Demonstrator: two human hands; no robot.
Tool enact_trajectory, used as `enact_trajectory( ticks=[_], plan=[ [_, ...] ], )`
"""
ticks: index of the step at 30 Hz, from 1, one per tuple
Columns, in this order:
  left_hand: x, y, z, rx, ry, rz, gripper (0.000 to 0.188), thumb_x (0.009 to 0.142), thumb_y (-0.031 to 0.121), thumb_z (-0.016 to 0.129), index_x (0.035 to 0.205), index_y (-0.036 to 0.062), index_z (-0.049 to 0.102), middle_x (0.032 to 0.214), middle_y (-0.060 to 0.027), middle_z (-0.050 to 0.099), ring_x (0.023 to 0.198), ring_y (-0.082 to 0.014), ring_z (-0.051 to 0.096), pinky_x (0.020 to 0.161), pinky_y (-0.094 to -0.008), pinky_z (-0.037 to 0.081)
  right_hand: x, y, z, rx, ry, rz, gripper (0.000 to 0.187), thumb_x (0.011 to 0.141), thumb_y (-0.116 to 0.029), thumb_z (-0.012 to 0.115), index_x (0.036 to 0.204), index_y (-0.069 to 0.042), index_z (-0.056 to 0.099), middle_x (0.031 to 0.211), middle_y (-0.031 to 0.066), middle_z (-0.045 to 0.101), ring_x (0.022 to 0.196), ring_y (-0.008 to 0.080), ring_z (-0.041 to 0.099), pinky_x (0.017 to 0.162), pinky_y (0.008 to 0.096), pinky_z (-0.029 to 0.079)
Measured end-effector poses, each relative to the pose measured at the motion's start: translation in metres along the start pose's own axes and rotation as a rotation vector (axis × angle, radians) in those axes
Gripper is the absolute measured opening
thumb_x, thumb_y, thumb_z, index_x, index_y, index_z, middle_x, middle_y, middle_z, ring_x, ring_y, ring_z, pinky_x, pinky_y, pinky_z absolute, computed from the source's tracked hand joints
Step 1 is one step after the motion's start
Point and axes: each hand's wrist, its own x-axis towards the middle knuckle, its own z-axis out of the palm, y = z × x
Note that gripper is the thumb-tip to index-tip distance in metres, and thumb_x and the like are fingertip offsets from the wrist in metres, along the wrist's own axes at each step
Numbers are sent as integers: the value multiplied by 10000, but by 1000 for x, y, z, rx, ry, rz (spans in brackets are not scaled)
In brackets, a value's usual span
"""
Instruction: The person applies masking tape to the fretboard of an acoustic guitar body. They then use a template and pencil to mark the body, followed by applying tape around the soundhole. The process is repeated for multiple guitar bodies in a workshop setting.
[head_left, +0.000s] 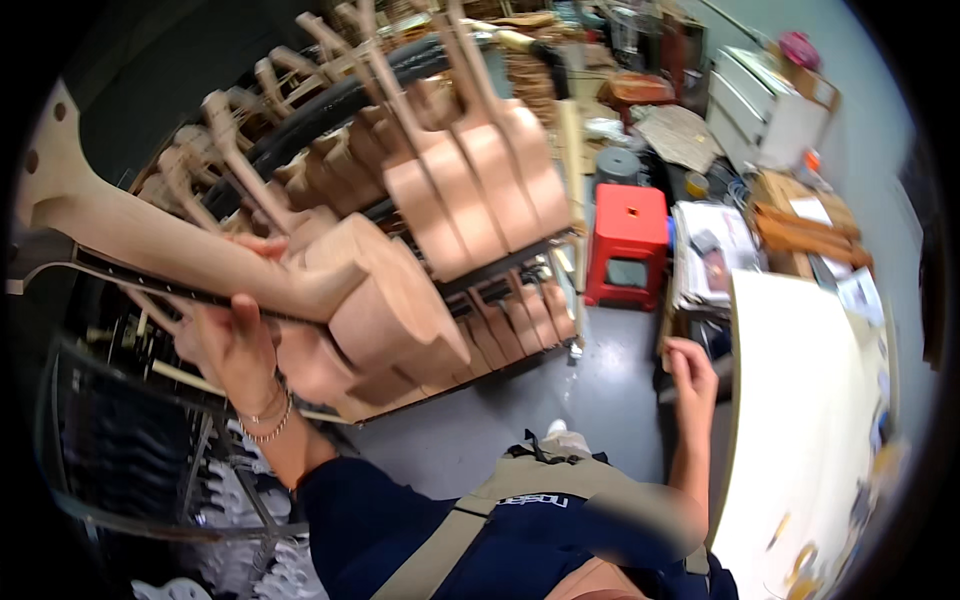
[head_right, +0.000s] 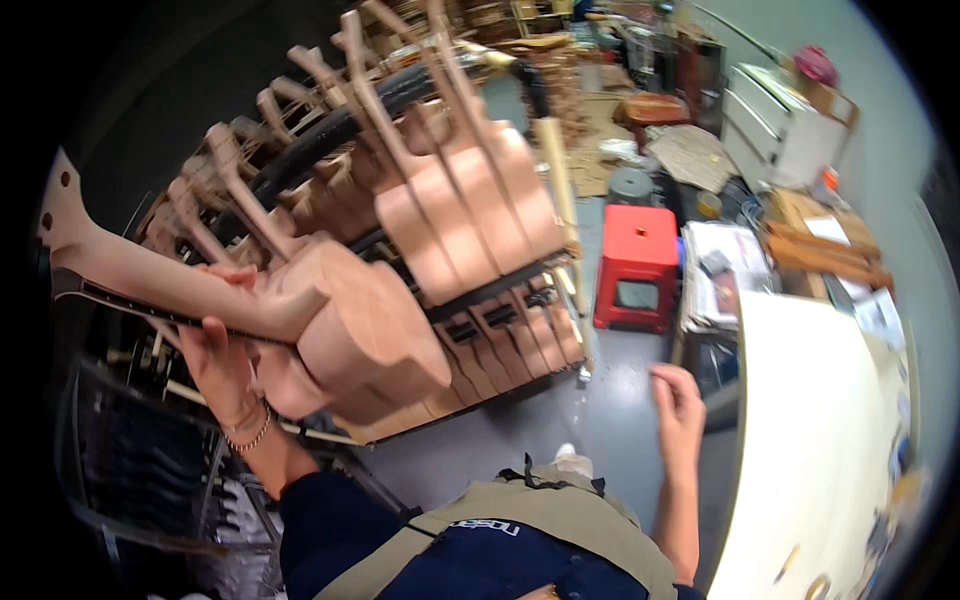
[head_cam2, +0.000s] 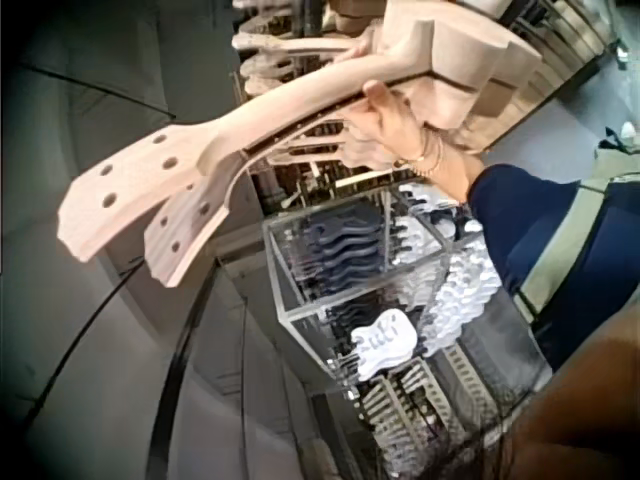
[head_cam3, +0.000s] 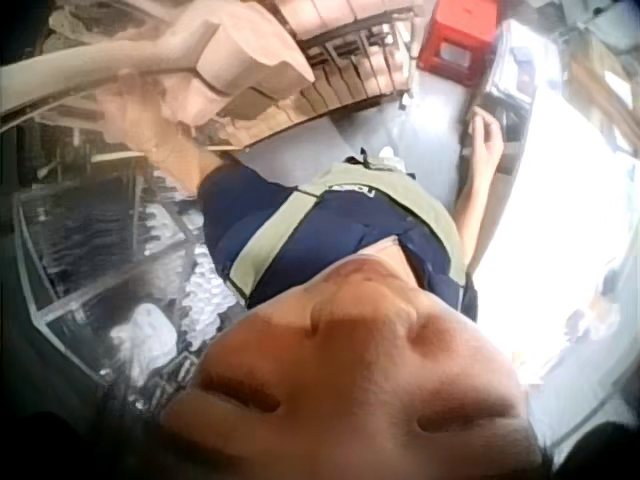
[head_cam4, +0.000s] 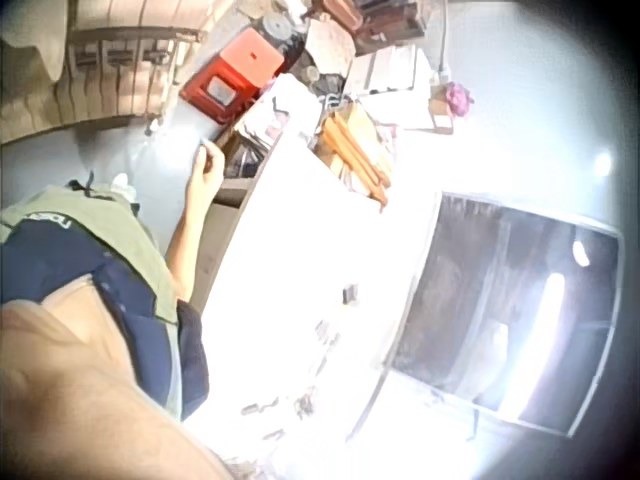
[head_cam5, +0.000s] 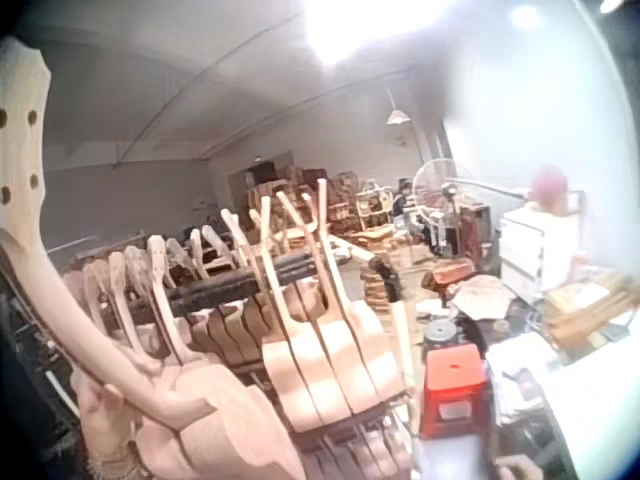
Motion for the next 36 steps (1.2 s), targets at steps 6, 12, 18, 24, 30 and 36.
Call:
enact_trajectory(
  ticks=[6, 12, 18, 24, 30, 36],
  plan=[
    [-98, 13, 129, -239, -480, -313, 456, 876, 243, 628, 1179, -59, 470, 1166, -175, 572, 1167, -297, 514, 997, -391, 377, -59, -120, 21, -367, -204, -646, 601, 746, -242, 701, 1247, 1, 475, 1197, 168, 544, 1124, 316, 513, 1002, 439, 366],
    [-153, 83, 274, -653, -813, -285, 470, 877, 274, 628, 1129, -107, 514, 1164, -192, 563, 1139, -311, 523, 986, -412, 372, -111, -98, -54, -559, 185, -553, 577, 732, -279, 691, 1170, 33, 478, 996, 161, 581, 907, 308, 571, 824, 398, 440],
    [-150, 124, 371, -863, -966, -98, 696, 898, 325, 582, 1349, -100, 266, 1300, -224, 433, 1158, -326, 483, 1017, -457, 348, -177, -127, -190, -809, 459, -329, 478, 777, -295, 653, 1135, -8, 517, 923, 126, 595, 903, 289, 578, 883, 396, 422],
    [-100, 156, 489, -1102, -1163, -199, 485, 994, 202, 374, 1385, -53, 245, 1035, -143, 531, 957, -250, 557, 882, -389, 440, -263, -164, -320, -393, 736, 114, 289, 941, -306, 469, 1029, -32, 492, 871, 114, 593, 851, 274, 566, 928, 403, 367],
    [-173, 151, 679, -1114, -1446, -520, 242, 976, 209, 440, 1156, 48, 446, 837, -70, 567, 697, -156, 567, 671, -298, 489, -307, -113, -399, 29, 1021, 369, 417, 962, -445, 426, 1073, -49, 492, 824, 49, 606, 754, 93, 575, 674, 243, 476],
    [-309, 135, 806, -666, -1870, -737, 164, 978, 174, 423, 1041, 27, 462, 818, -103, 597, 625, -174, 596, 556, -312, 522, -312, 16, -428, 435, 1077, 661, 377, 960, -419, 449, 930, -55, 543, 761, 88, 628, 656, 154, 605, 639, 289, 492]
  ],
)
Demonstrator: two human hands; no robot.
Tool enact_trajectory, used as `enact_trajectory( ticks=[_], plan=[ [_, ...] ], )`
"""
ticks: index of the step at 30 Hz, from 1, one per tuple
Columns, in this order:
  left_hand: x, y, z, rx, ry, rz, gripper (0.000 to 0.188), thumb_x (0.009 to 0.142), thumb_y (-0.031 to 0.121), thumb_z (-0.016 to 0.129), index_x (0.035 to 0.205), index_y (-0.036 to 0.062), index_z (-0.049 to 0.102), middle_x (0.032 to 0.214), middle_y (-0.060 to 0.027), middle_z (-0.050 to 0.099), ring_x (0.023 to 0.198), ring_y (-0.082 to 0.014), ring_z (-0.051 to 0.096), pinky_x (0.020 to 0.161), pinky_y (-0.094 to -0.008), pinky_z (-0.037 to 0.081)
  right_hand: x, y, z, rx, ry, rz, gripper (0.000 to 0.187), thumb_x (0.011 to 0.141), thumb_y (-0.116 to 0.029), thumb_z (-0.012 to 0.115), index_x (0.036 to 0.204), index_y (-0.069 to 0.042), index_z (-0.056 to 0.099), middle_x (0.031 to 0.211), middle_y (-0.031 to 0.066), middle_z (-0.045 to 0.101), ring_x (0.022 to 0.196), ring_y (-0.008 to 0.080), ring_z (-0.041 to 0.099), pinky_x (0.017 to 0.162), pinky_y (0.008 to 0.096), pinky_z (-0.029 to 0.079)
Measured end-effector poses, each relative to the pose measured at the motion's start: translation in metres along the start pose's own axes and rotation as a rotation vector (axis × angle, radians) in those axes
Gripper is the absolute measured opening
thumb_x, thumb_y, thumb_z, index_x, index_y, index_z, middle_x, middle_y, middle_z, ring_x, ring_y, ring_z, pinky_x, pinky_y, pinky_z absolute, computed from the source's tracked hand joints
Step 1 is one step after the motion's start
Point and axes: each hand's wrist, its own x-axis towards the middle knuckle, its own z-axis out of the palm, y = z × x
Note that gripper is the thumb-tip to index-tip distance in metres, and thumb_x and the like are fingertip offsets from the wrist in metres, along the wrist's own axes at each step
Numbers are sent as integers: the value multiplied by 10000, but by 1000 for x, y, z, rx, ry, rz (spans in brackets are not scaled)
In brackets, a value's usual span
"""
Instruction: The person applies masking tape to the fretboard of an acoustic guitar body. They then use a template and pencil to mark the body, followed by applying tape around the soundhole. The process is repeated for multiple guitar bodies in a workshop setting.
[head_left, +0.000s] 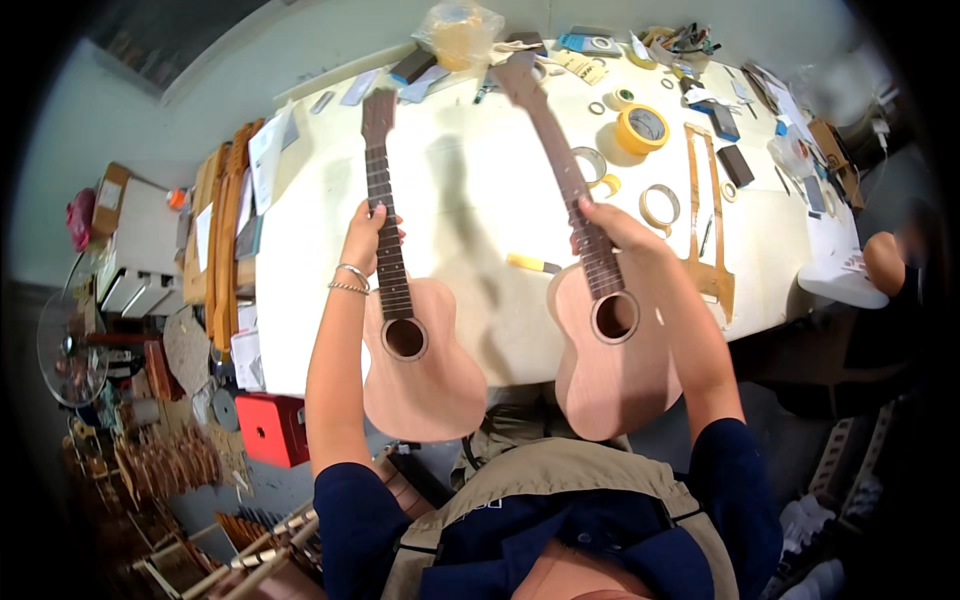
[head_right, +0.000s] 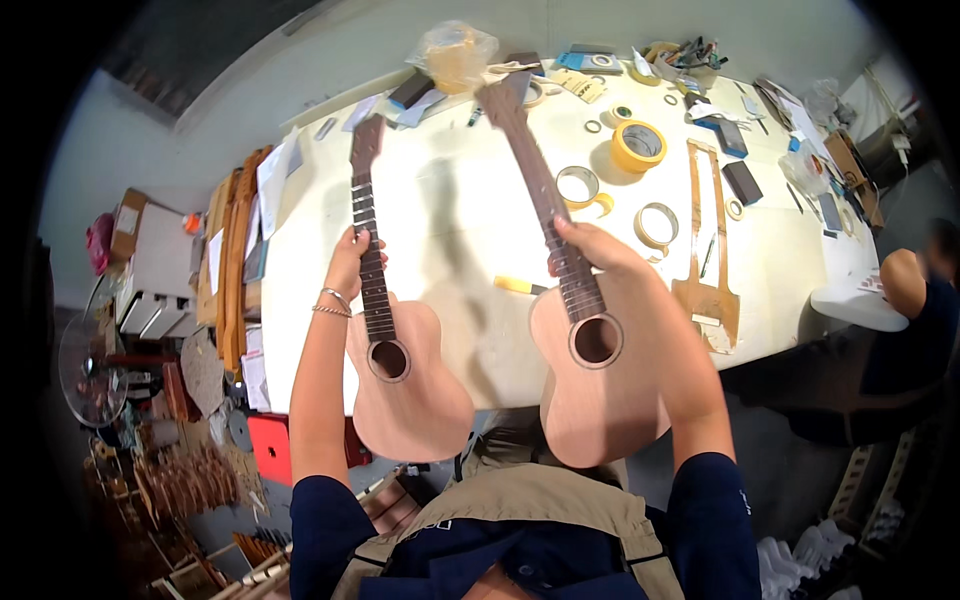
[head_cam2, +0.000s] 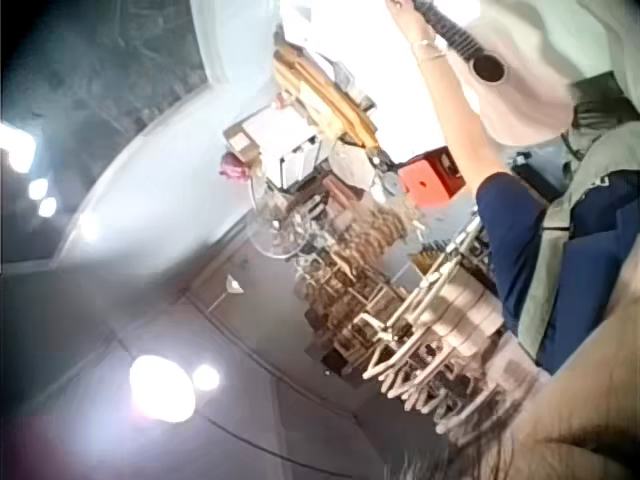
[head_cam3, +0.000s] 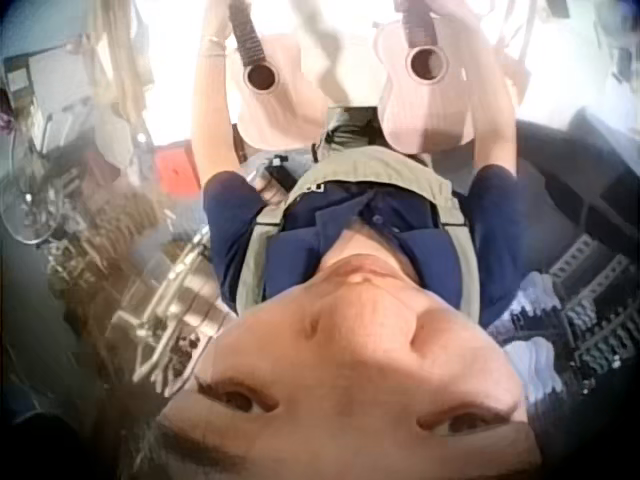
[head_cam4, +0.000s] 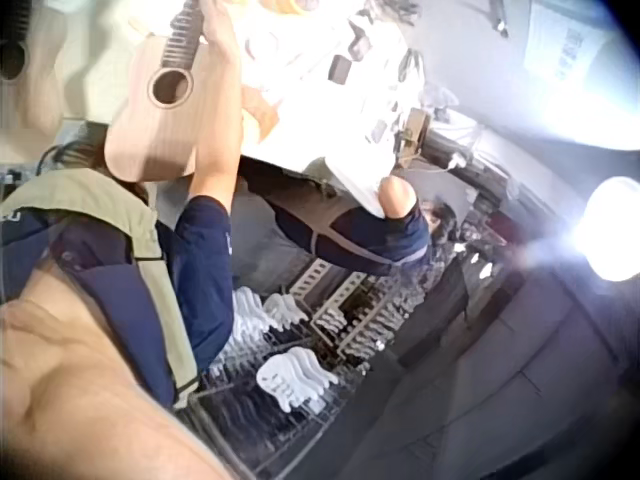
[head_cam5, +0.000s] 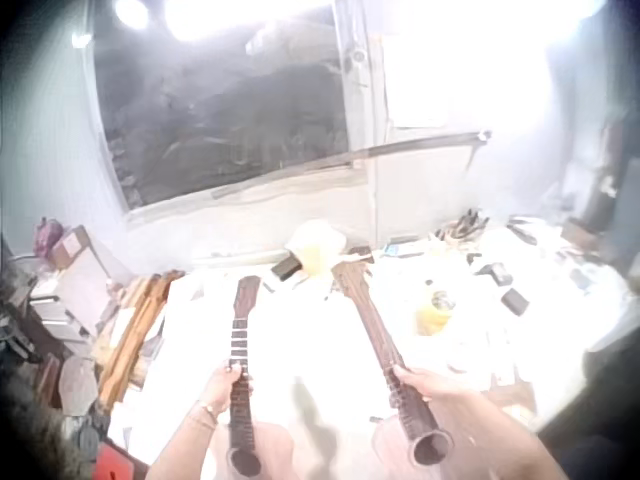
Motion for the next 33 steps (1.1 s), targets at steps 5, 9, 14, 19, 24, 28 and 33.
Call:
enact_trajectory(
  ticks=[5, 9, 14, 19, 24, 28, 33],
  plan=[
    [51, -48, 25, 1007, 302, 84, 595, 891, 209, 559, 1420, 107, 306, 1223, -173, 491, 1159, -289, 487, 955, -483, 399, 51, 57, 2, 21, -19, 153, 424, 964, -437, 421, 959, -34, 552, 812, 108, 648, 739, 188, 647, 728, 318, 522],
    [0, -53, 105, 1528, -248, 933, 628, 777, 251, 655, 1340, 106, 416, 1283, -94, 452, 1227, -240, 384, 1072, -511, 197, 55, 55, 6, 67, 59, 210, 451, 961, -447, 419, 1012, -19, 551, 835, 110, 644, 719, 185, 645, 733, 323, 526],
    [-10, -106, 144, 1505, -452, 916, 409, 763, 279, 663, 1077, 49, 538, 1094, -80, 504, 1048, -241, 465, 977, -469, 292, 22, 58, -20, -713, 654, -325, 360, 902, -373, 522, 991, -45, 643, 957, 169, 629, 905, 327, 595, 797, 416, 458],
    [-11, -104, 154, 1721, -107, 547, 318, 804, 283, 625, 965, 25, 532, 989, -115, 516, 972, -282, 489, 877, -422, 381, -30, 87, -166, -1100, 1295, 211, 320, 909, -298, 450, 915, -33, 627, 861, 162, 664, 791, 342, 631, 695, 452, 489],
    [-41, -98, 145, 1446, 4, 423, 412, 890, 308, 565, 1077, -54, 507, 993, -177, 516, 961, -333, 491, 853, -402, 415, -36, 109, -215, -1076, 1001, 178, 355, 871, -236, 510, 1188, -84, 553, 876, 138, 674, 792, 308, 653, 704, 413, 504],
    [-128, -105, 147, 854, -27, 153, 443, 915, 251, 532, 1237, -41, 446, 1081, -189, 504, 983, -308, 505, 872, -381, 422, -76, 152, -242, -587, 756, -263, 401, 848, -189, 579, 1227, -80, 506, 918, 104, 675, 826, 282, 645, 789, 397, 494],
    [-236, -166, 161, 401, 35, 204, 572, 942, 285, 483, 1355, -56, 283, 1284, -211, 422, 1197, -299, 440, 997, -415, 360, -131, 170, -224, -1116, 649, -579, 436, 675, -130, 775, 1060, -88, 574, 1059, 57, 656, 1013, 250, 579, 989, 419, 398]
  ],
)
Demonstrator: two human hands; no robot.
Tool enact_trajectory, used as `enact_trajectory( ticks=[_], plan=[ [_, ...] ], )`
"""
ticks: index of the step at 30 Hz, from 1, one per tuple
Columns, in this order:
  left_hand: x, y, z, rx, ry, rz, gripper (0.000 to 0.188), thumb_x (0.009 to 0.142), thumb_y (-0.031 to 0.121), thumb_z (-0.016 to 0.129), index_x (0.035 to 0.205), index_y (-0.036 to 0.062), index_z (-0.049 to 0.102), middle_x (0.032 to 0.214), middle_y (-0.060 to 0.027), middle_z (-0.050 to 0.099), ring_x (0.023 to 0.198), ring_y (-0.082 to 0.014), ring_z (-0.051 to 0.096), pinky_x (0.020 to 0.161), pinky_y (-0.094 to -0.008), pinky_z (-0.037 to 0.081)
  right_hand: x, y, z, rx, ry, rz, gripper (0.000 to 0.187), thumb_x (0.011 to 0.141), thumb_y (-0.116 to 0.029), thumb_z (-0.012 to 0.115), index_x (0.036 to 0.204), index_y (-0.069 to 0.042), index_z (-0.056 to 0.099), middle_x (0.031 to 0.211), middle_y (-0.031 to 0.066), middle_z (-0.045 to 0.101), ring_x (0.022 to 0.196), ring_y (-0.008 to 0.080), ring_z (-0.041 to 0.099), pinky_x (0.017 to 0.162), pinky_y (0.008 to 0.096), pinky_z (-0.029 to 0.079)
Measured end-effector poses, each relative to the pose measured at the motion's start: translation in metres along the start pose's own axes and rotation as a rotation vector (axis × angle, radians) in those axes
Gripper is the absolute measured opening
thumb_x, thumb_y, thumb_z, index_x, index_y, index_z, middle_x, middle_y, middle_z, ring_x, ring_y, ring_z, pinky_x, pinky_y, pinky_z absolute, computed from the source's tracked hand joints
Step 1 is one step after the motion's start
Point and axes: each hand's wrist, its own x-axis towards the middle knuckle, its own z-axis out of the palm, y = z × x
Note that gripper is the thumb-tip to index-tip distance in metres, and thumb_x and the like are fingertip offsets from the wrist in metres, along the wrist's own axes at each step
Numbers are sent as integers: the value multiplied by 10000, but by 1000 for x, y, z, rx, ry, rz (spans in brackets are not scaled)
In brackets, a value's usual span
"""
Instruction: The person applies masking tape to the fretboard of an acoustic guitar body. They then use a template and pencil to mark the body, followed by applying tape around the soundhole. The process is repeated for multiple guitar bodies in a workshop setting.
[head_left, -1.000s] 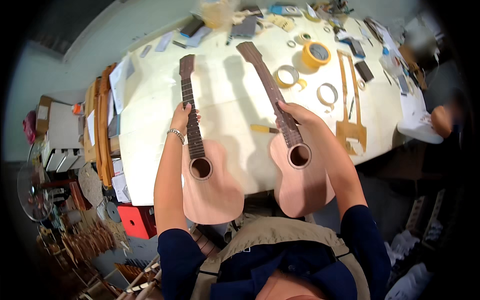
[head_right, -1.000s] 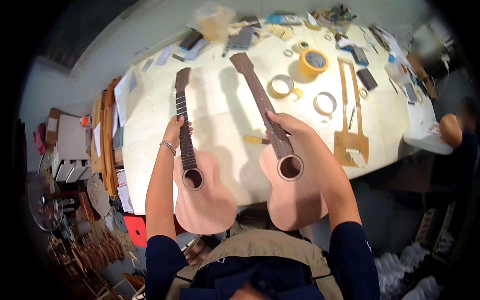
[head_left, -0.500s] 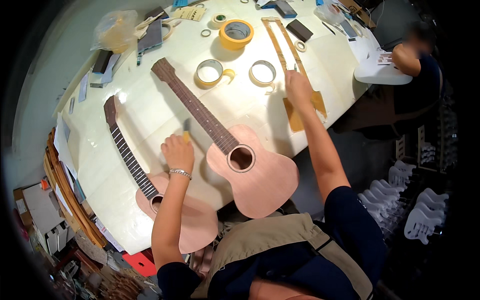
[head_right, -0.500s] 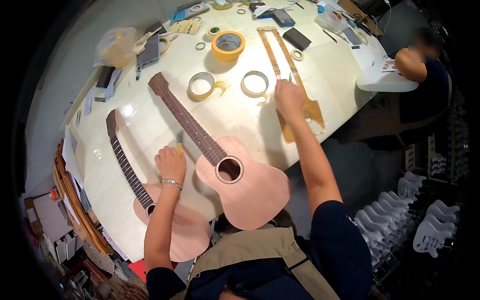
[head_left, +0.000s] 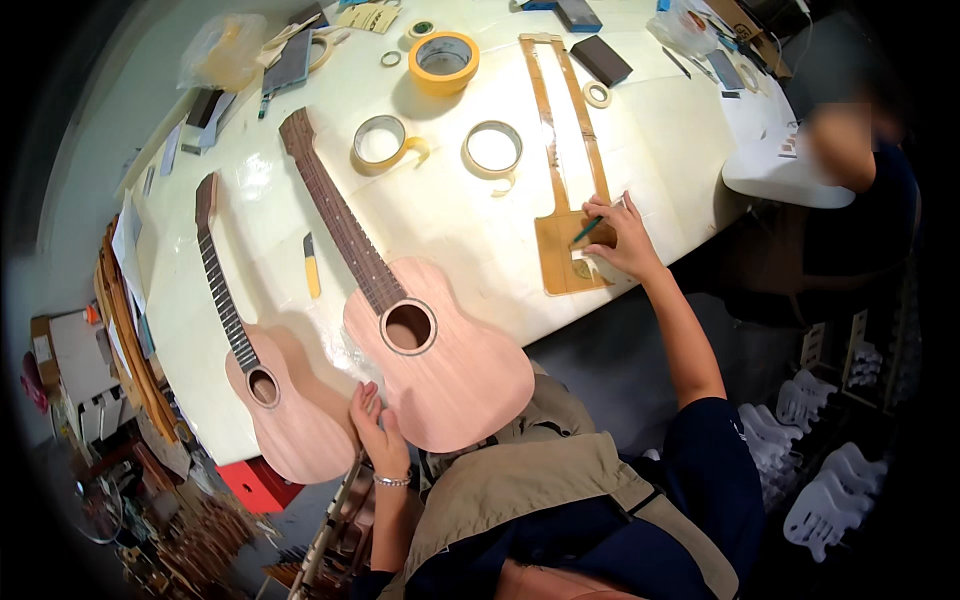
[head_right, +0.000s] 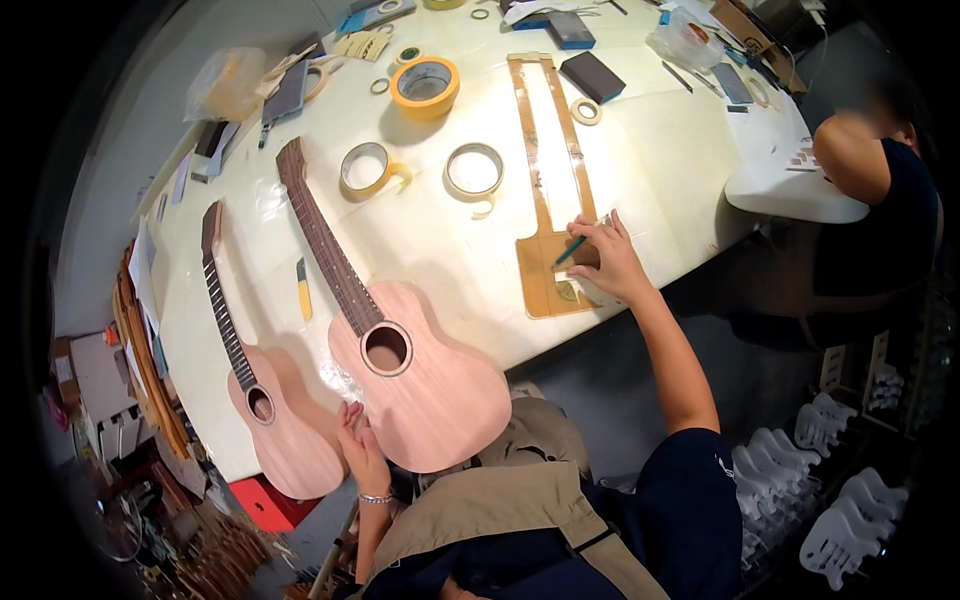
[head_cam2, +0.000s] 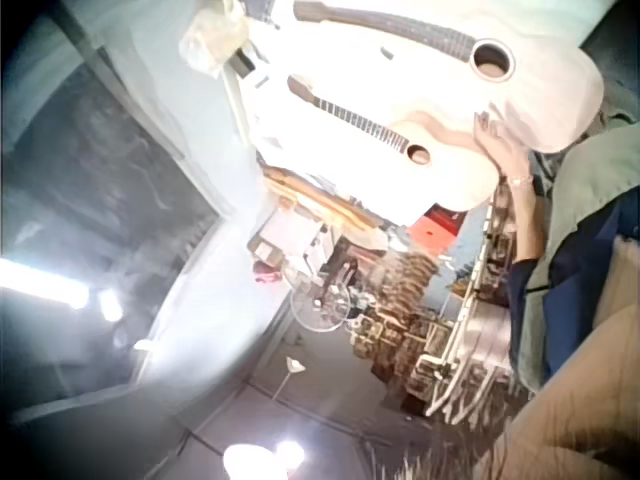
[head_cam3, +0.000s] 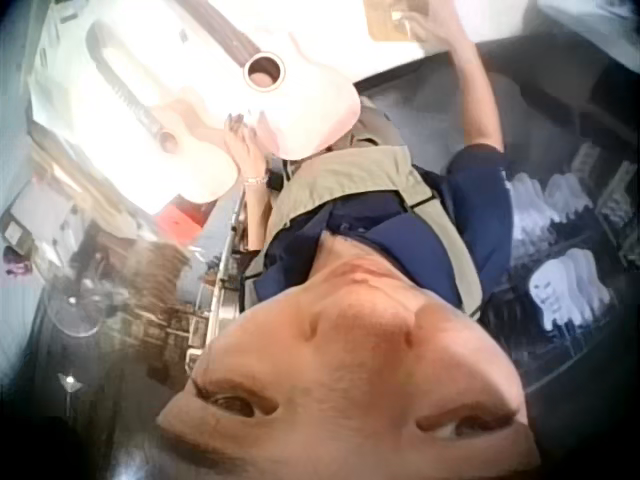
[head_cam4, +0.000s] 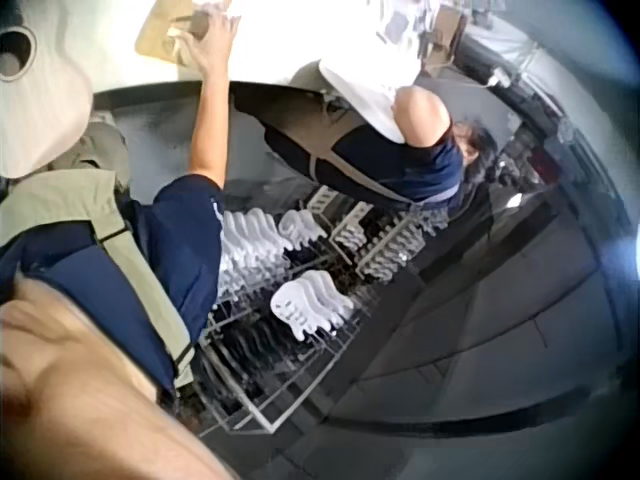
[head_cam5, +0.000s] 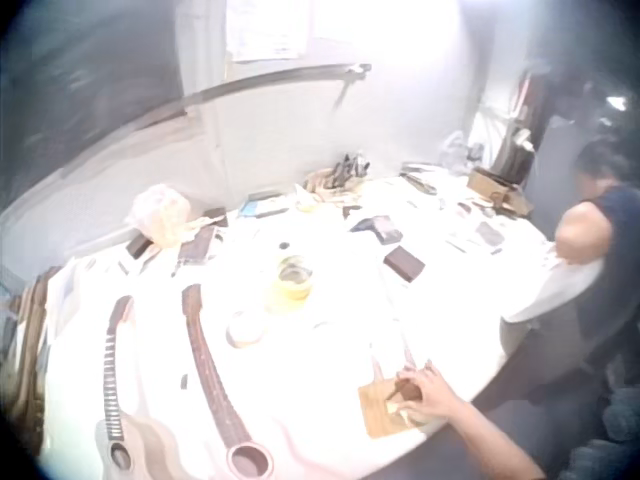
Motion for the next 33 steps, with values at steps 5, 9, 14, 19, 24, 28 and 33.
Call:
enact_trajectory(
  ticks=[5, 9, 14, 19, 24, 28, 33],
  plan=[
    [-25, -7, 36, 239, 98, 169, 605, 929, 264, 496, 1365, -80, 257, 1354, -246, 357, 1244, -353, 391, 1054, -423, 289, -5, 5, -12, 231, -11, 3, 444, 611, -92, 824, 926, -65, 511, 1135, 92, 634, 1059, 253, 563, 991, 408, 402],
    [-11, -3, 49, 80, 206, 191, 611, 933, 268, 485, 1374, -82, 248, 1373, -250, 350, 1251, -359, 394, 1052, -425, 292, 1, -53, -24, 452, 164, -40, 440, 578, -145, 847, 873, -56, 532, 1067, 146, 646, 1010, 287, 581, 918, 391, 460],
    [-14, 4, 53, 15, 226, 316, 687, 946, 361, 448, 1405, -68, 169, 1400, -262, 326, 1285, -372, 365, 1060, -425, 283, 25, -146, 0, 421, -79, -462, 423, 566, -196, 842, 846, -72, 551, 1080, 114, 644, 1032, 298, 568, 980, 429, 422],
    [-40, 18, 48, 262, 70, 364, 1054, 769, 628, 585, 1434, -32, 103, 1453, -293, 204, 1344, -456, 201, 1077, -520, 210, 58, -186, 62, 419, -325, -546, 392, 600, -260, 819, 849, -102, 562, 1090, 75, 637, 979, 275, 570, 980, 429, 420],
    [-46, 15, 58, 455, 75, 443, 1211, 626, 530, 765, 1463, 46, 37, 1470, -326, 64, 1340, -506, 151, 1072, -539, 203, 71, -199, 76, 282, -248, -510, 398, 599, -256, 804, 881, -135, 550, 1122, 8, 632, 965, 220, 555, 1079, 458, 278],
    [-45, 5, 61, 486, 108, 450, 1181, 592, 463, 809, 1461, 78, 108, 1466, -331, 55, 1329, -518, 162, 1053, -554, 235, 46, -207, 70, 281, -306, -445, 377, 621, -241, 787, 886, -118, 548, 1110, 6, 640, 991, 233, 550, 1072, 456, 292],
    [-40, 7, 57, 513, 87, 480, 916, 625, 486, 772, 1366, 96, 401, 1440, -335, 142, 1271, -552, 237, 1008, -588, 293, 16, -204, 72, 256, -235, -448, 361, 719, -287, 715, 987, -79, 590, 1025, 63, 643, 969, 256, 551, 1010, 461, 363]
  ],
)
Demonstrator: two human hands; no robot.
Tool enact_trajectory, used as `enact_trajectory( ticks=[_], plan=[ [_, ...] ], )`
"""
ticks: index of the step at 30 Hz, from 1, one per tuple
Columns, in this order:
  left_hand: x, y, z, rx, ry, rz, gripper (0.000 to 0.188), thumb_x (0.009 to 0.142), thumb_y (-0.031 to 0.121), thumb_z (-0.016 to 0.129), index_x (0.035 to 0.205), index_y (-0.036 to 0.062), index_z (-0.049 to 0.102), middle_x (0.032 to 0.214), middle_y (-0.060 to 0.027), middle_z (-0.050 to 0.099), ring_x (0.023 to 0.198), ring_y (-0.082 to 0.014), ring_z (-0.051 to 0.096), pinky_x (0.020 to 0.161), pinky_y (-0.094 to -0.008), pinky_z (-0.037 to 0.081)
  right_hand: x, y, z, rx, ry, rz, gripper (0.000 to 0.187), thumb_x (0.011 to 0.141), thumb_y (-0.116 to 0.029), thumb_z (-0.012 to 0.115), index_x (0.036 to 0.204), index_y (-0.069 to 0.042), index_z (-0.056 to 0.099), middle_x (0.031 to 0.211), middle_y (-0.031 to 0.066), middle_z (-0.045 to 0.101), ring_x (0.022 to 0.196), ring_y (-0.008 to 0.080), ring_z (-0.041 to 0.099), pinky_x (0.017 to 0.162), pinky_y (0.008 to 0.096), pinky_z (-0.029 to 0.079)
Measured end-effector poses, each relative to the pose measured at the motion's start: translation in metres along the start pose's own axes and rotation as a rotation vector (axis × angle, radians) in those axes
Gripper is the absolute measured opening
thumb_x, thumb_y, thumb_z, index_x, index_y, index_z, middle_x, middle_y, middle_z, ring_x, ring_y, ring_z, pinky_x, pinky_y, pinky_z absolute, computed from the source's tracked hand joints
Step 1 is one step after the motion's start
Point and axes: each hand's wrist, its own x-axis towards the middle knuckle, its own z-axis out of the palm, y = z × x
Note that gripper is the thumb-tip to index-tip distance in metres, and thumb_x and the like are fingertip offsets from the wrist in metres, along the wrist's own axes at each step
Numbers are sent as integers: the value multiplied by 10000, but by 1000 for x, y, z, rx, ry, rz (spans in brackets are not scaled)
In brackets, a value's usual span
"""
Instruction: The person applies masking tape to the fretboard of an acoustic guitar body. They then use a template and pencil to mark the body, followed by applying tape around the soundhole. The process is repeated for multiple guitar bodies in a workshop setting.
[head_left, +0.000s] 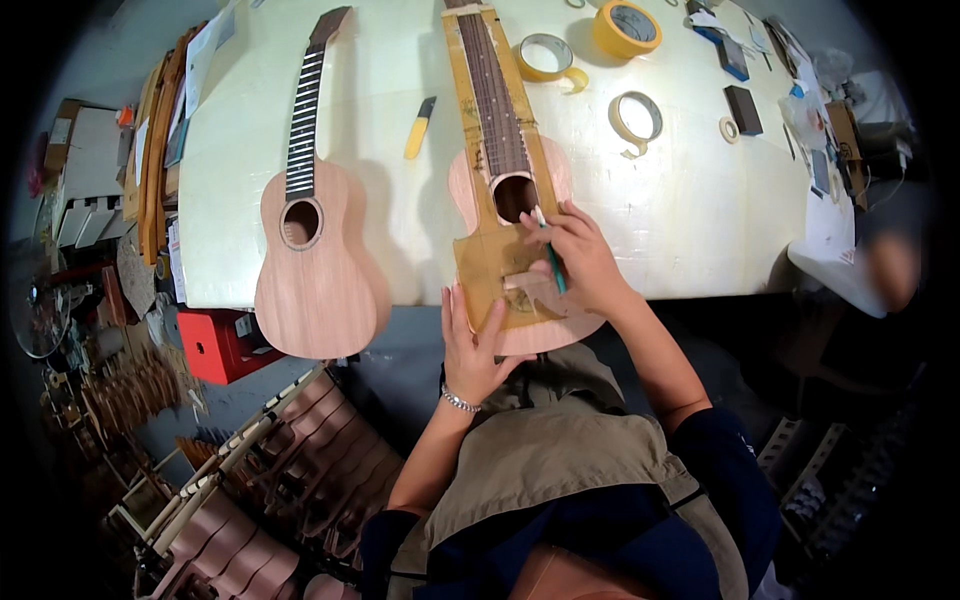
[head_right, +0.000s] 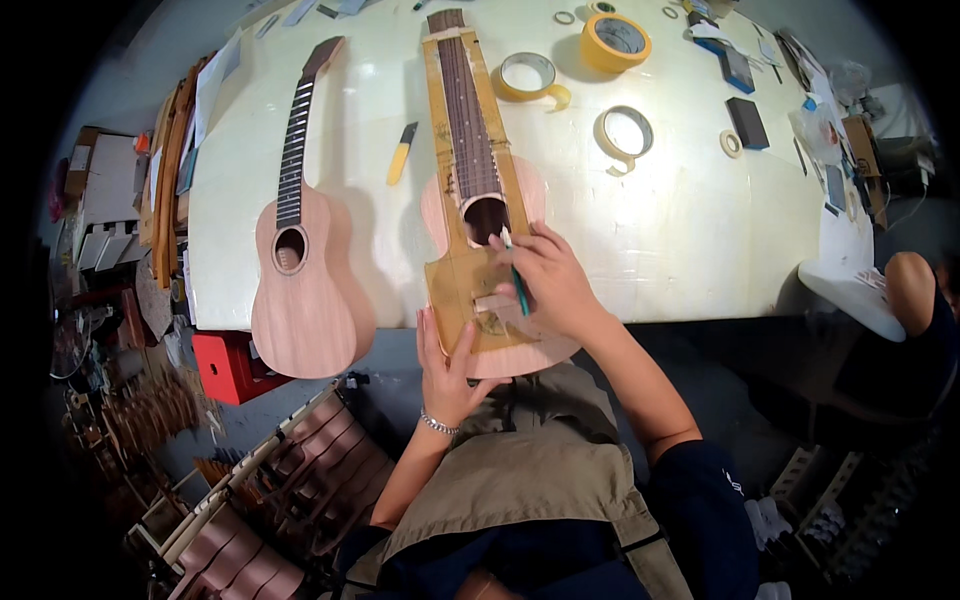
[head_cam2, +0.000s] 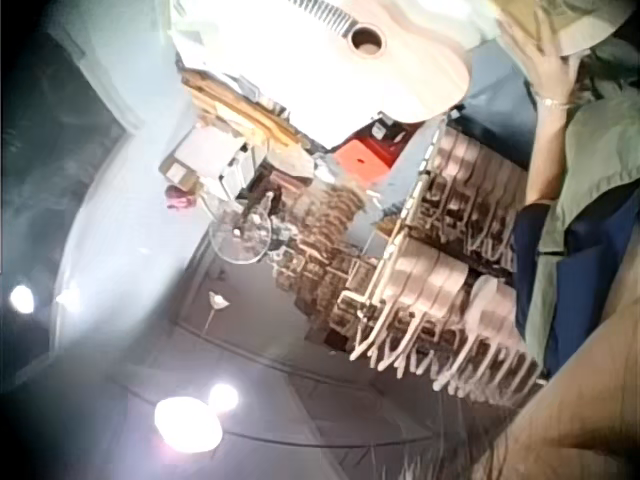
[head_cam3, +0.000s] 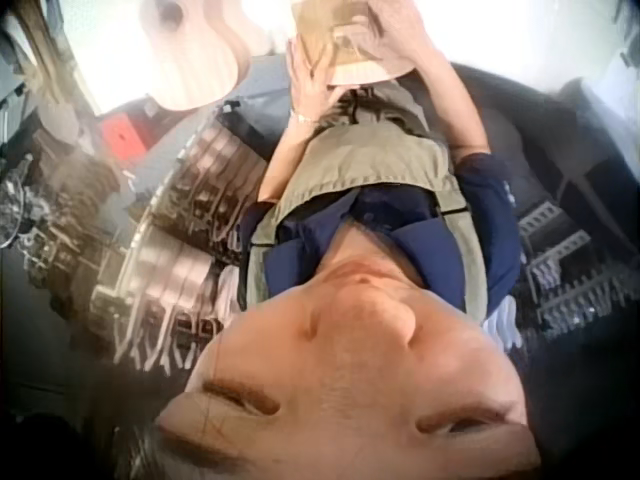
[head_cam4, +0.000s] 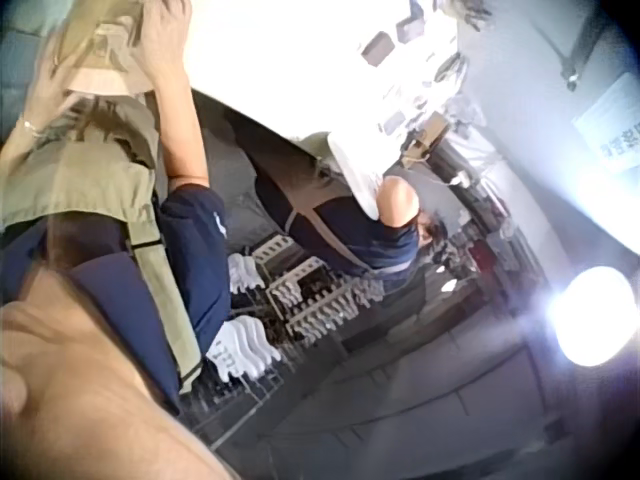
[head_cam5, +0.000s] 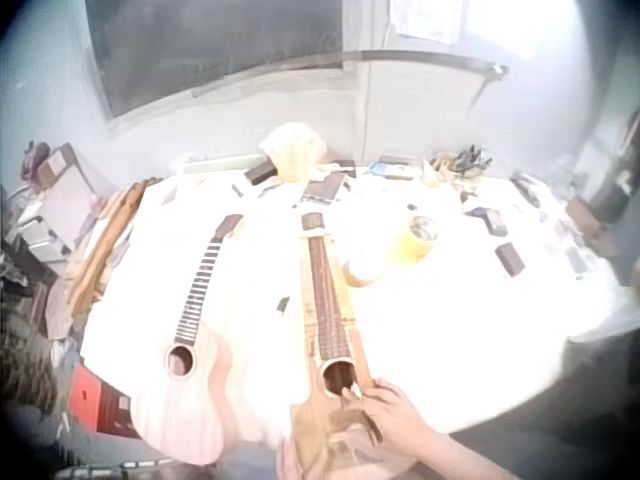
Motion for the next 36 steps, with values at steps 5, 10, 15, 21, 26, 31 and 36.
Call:
enact_trajectory(
  ticks=[5, 10, 15, 21, 26, 31, 36],
  plan=[
    [-2, -5, 4, 19, 28, 15, 844, 658, 542, 720, 1322, 87, 465, 1417, -337, 195, 1230, -561, 287, 986, -591, 330, -9, -24, -18, 91, 180, 4, 185, 824, -215, 618, 927, -68, 661, 825, 74, 608, 758, 253, 527, 738, 349, 399],
    [-2, -7, 7, 37, 67, 38, 820, 682, 573, 686, 1302, 76, 487, 1406, -335, 229, 1249, -530, 293, 988, -576, 333, -19, -30, -4, 135, 154, -85, 84, 738, -135, 698, 809, -100, 669, 731, 12, 598, 689, 198, 503, 631, 306, 362],
    [-1, -8, 9, 29, 69, 42, 803, 691, 574, 679, 1309, 98, 485, 1407, -318, 233, 1233, -543, 304, 965, -591, 356, -13, -34, 6, 43, 91, -142, 161, 665, -145, 752, 786, -123, 648, 755, -3, 596, 714, 186, 512, 638, 311, 360],
    [-3, -7, 7, 35, 77, 41, 797, 699, 575, 672, 1307, 96, 483, 1403, -318, 236, 1219, -542, 321, 958, -593, 361, -16, -25, -25, -203, 8, 159, 135, 675, -149, 737, 766, -124, 641, 731, -12, 607, 745, 188, 527, 689, 330, 370],
    [-1, -6, 8, 26, 61, 44, 835, 687, 580, 680, 1322, 83, 462, 1409, -334, 225, 1260, -513, 291, 1002, -566, 311, -5, -35, -8, 97, -28, 105, 190, 715, -83, 684, 897, -137, 695, 754, -37, 633, 728, 175, 524, 719, 309, 385],
    [-4, -8, 4, 5, 37, 38, 877, 656, 553, 722, 1346, 95, 433, 1425, -336, 194, 1289, -502, 253, 1027, -554, 274, -18, -4, -13, -221, 487, 342, 90, 777, 19, 614, 787, -68, 592, 799, 62, 646, 795, 252, 576, 754, 356, 416],
    [0, -8, -28, -9, -141, 12, 952, 685, 615, 649, 1409, 86, 329, 1440, -299, 205, 1300, -491, 251, 1034, -572, 263, -19, 10, -4, 292, 400, 499, 216, 839, 0, 617, 733, -80, 448, 861, 65, 661, 758, 175, 597, 688, 313, 449]
  ],
)
